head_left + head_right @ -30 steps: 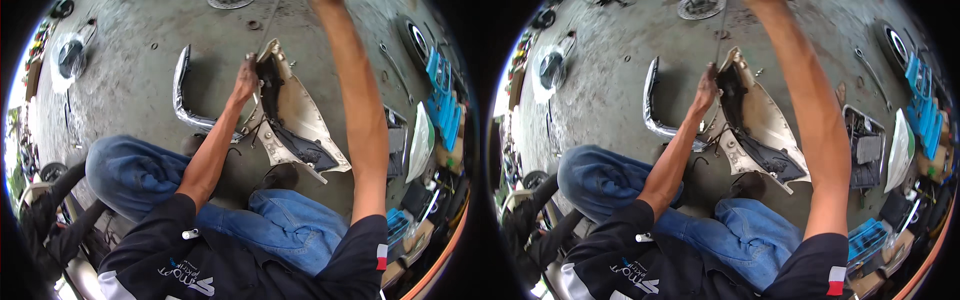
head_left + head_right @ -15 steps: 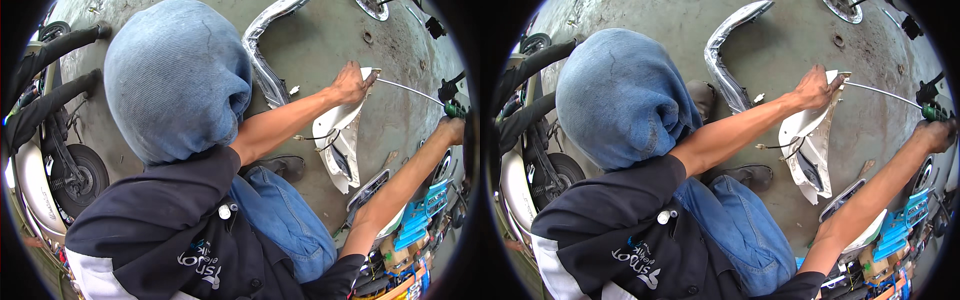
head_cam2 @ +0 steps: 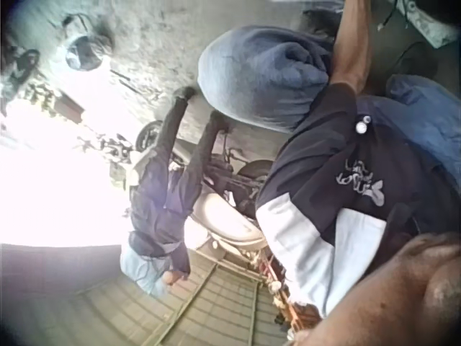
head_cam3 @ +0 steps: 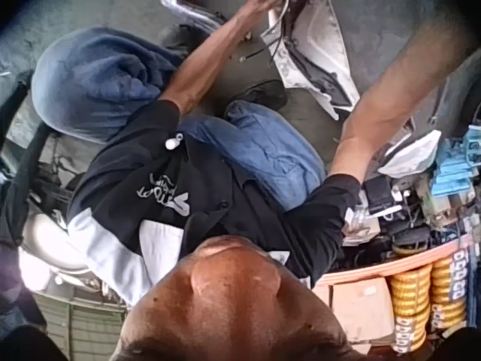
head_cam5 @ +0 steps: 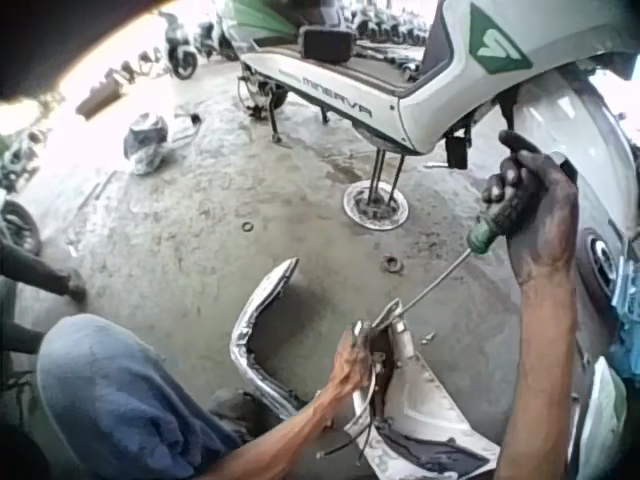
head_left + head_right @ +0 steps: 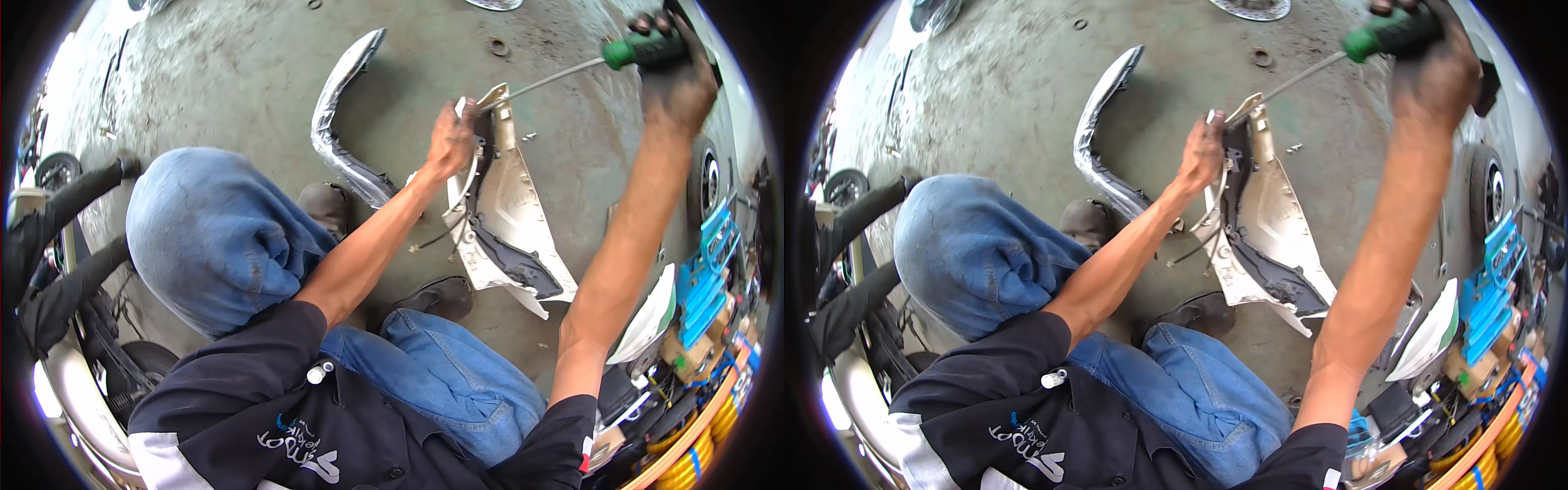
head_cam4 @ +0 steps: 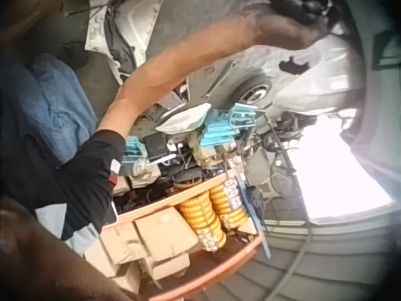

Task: The person repairs a white and green scooter fairing by using a screwdriver to remove or install internal components while crouching on a workshop floor.

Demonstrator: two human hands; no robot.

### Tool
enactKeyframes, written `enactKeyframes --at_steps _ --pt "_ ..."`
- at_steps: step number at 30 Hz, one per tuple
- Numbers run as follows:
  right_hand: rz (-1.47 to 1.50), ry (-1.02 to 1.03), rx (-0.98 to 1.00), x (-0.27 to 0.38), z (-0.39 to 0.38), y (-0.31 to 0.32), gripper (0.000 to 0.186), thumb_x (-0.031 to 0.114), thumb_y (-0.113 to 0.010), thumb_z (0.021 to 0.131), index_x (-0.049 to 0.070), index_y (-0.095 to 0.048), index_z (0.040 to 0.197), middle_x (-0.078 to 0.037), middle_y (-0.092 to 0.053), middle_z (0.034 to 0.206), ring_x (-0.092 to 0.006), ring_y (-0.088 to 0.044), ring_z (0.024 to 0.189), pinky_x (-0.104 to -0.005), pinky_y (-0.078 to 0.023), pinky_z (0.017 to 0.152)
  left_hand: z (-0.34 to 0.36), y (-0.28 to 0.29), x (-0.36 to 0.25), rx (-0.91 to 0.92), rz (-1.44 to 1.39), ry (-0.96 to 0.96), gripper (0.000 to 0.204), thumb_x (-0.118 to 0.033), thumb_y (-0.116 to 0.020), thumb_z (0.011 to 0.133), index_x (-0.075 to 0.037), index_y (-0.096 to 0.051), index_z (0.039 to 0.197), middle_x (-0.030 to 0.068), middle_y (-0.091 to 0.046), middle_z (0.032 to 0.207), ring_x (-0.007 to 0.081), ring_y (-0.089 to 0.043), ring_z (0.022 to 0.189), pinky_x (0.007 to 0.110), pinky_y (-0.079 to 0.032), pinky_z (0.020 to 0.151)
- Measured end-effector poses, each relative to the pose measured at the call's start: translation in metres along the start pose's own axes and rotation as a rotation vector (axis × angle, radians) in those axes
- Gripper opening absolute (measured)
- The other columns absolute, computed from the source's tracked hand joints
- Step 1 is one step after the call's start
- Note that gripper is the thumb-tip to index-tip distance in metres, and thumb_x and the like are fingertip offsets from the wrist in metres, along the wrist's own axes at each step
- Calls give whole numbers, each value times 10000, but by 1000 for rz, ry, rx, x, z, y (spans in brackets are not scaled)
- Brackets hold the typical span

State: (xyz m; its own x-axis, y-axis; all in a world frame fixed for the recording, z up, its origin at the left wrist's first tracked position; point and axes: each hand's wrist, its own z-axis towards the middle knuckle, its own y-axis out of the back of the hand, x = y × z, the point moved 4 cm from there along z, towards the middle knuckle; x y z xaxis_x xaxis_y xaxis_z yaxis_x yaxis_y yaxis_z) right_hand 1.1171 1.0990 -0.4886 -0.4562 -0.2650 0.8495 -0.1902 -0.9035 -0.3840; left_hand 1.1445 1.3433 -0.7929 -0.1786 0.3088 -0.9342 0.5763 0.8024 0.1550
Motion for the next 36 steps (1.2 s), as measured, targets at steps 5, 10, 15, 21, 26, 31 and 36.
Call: enactKeyframes --at_steps 5,10,15,21,26,31,36 --pt "119 -90 264 -12 8 -79 256 225 -528 1017 24 -583 1166 -30 -545 675 -159 -541 523 -301 -453 495 16 -11 31 45 -433 -47 507 -491 -412 1080 -20 -597 1037 94 -598 1029 237 -538 990 390 -423 946" --pt "-616 173 -391 -22 0 -143 239 251 -567 1016 21 -630 1004 -39 -593 723 -138 -575 598 -296 -457 520 -14 0 9 175 -599 3 414 -455 -429 1093 -79 -602 1094 15 -576 1121 162 -497 1117 330 -332 1077" --pt "280 -250 462 -38 8 -125 126 169 -660 957 44 -648 957 2 -582 706 -104 -547 560 -263 -444 505 18 -25 48 226 -817 34 438 -464 -472 1066 -68 -651 1017 49 -678 967 155 -615 836 320 -514 825" --pt "-24 150 19 -34 14 -140 205 326 -620 1032 126 -584 1002 15 -562 725 -76 -483 527 -246 -411 481 38 0 73 71 -671 -218 410 -401 -429 1095 -56 -650 1097 48 -641 1099 182 -569 1051 345 -420 1021" --pt "488 -104 181 -32 -1 -117 251 373 -601 1044 122 -600 1060 -1 -610 797 -98 -549 576 -282 -447 480 -20 -16 21 388 -666 -374 473 -420 -383 1104 -31 -598 1265 57 -597 1251 204 -518 1205 386 -354 1100" --pt "108 126 71 -22 -2 -118 323 426 -592 1040 103 -599 1040 -22 -621 808 -109 -566 621 -277 -469 518 -8 -10 28 160 -627 -20 624 -501 -433 1082 20 -511 1418 100 -534 1427 216 -461 1355 374 -293 1180" --pt "438 -86 87 -23 -13 -116 389 485 -617 1010 98 -591 1021 -58 -599 770 -142 -549 599 -261 -451 542 0 -2 45 252 -627 -232 508 -526 -457 1049 -45 -562 1174 41 -585 1132 165 -513 1116 350 -351 1053"
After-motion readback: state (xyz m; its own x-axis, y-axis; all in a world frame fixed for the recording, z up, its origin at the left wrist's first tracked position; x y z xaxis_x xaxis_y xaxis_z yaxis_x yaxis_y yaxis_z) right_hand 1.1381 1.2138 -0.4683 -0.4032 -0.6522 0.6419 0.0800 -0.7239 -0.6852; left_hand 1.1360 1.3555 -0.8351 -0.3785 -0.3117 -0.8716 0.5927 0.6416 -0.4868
